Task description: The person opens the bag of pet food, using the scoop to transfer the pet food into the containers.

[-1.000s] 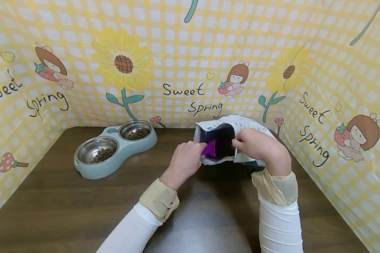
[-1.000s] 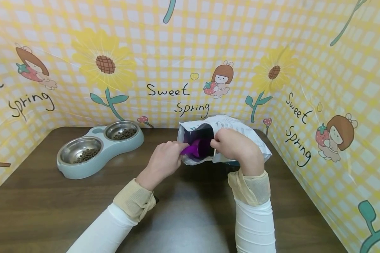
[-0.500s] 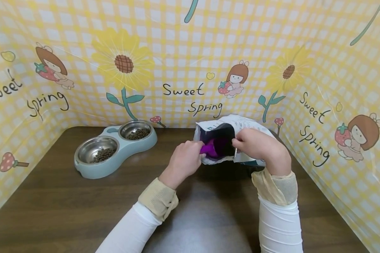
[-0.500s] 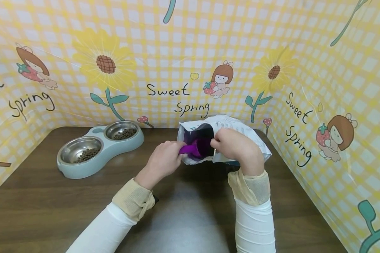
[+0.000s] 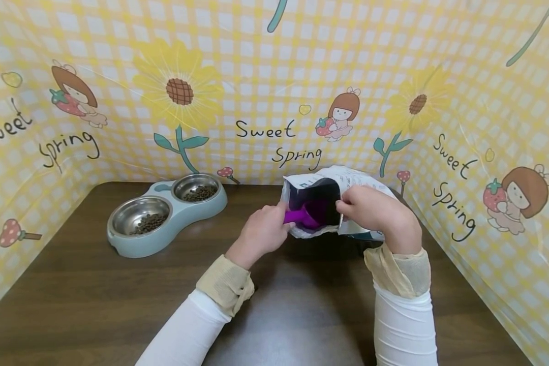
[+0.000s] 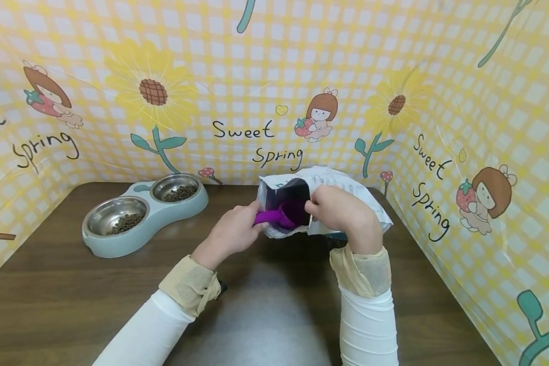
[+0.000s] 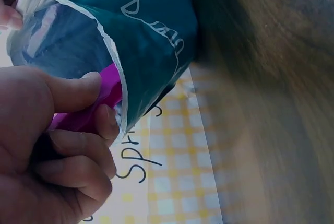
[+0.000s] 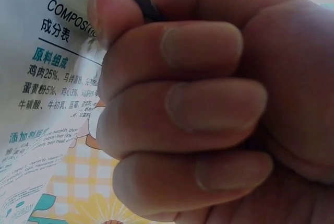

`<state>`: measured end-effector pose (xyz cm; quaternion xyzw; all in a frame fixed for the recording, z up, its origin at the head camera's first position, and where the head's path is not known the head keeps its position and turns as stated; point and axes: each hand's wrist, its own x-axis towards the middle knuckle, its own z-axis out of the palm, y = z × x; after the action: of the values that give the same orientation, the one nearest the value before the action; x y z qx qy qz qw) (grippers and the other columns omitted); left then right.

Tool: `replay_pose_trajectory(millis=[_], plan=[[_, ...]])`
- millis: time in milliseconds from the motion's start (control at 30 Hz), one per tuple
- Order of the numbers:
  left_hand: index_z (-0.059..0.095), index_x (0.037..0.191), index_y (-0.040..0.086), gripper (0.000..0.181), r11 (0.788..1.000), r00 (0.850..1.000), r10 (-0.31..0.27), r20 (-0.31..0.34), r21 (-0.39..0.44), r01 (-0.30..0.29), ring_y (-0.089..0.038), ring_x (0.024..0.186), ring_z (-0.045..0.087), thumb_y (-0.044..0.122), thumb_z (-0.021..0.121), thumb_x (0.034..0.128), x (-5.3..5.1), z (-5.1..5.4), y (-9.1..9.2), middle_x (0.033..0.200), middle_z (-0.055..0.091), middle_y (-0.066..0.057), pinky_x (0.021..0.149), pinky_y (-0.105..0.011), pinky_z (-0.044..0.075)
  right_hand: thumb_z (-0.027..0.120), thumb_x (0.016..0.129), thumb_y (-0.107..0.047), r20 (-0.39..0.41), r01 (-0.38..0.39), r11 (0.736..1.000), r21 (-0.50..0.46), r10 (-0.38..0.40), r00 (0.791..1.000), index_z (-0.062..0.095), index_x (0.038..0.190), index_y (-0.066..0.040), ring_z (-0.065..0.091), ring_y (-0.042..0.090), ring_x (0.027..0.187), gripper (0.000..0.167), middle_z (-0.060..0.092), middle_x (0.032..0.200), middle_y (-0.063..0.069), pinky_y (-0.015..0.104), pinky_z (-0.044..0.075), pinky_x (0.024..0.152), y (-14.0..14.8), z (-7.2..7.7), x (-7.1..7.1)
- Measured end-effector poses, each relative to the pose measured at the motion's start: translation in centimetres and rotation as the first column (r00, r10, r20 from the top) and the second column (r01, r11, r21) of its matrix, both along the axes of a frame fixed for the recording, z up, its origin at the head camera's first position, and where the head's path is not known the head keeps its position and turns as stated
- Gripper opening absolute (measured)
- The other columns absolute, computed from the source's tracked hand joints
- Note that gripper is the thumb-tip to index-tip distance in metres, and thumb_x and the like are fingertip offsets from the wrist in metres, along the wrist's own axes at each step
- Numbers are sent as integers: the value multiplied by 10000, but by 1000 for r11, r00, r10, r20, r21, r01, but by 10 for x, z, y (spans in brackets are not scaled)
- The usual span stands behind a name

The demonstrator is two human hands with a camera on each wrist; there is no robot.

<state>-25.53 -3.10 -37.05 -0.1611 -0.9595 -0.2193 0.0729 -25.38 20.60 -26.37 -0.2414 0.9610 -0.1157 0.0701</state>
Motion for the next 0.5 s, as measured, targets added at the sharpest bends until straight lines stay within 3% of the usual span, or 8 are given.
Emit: replay_pose_trajectory(millis=[300,500], plan=[[580,1211,1,386,996,996,47,78,-73,-41,-256,690,638,357,661,1084,1,-2,-1,866,683,-123,645,-417,543,497,1093,-155,-13,-6,1000,2,6,1000,542,641,-134,427,134,590,455,451,628,-40,299,406,646,0,-1,0],[591,1238,5,394,990,993,60,98,-135,-47,-280,733,667,375,619,1104,1,-3,-3,902,698,-142,706,-449,581,488,1094,-160,-14,-6,1000,8,6,1000,560,645,-125,425,133,590,456,436,622,-47,299,408,656,1,-1,0]])
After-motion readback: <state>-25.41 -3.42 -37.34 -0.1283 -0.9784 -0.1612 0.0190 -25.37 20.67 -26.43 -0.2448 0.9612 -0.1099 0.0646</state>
